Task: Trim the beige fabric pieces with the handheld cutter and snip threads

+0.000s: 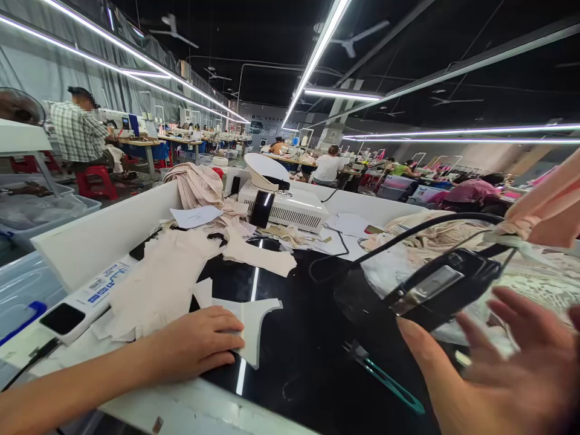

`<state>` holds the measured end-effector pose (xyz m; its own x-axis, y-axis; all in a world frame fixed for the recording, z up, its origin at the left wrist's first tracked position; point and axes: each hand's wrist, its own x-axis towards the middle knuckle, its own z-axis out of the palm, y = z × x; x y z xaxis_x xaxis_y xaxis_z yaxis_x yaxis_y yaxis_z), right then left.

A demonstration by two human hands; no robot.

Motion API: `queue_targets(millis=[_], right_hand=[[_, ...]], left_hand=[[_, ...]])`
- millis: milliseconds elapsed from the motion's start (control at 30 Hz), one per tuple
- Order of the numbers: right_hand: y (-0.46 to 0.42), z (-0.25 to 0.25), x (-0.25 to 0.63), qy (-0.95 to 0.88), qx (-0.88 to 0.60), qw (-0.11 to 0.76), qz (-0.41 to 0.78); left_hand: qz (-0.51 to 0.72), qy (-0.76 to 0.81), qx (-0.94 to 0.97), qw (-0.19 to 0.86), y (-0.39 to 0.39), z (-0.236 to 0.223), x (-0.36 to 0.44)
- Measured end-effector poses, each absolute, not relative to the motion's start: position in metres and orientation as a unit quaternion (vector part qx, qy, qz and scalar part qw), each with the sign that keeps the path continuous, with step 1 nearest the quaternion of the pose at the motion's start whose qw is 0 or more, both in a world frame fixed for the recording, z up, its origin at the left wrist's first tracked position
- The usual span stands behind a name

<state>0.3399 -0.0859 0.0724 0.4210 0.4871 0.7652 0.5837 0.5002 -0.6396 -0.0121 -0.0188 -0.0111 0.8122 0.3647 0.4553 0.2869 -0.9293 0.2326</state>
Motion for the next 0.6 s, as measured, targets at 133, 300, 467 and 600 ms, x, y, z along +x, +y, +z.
queue_targets(millis=[133, 300, 467, 600], right_hand=[[-0.071, 0.080, 0.319, -0.485, -0.552, 0.675, 0.064], [-0.060, 0.079, 0.303, -0.464, -0.552, 0.688, 0.082], [-0.054, 0.080, 0.293, -0.496, -0.511, 0.696, 0.093], [-0.054, 0.075, 0.287, -0.511, -0.454, 0.720, 0.120]], left_hand=[[0.248, 0.165, 0.951, 0.087, -0.019, -0.011, -0.012], [0.242, 0.168, 0.951, 0.095, -0.022, -0.010, -0.010], [0.235, 0.176, 0.950, 0.104, -0.025, -0.007, -0.009], [0.242, 0.166, 0.951, 0.096, -0.025, -0.007, -0.008]])
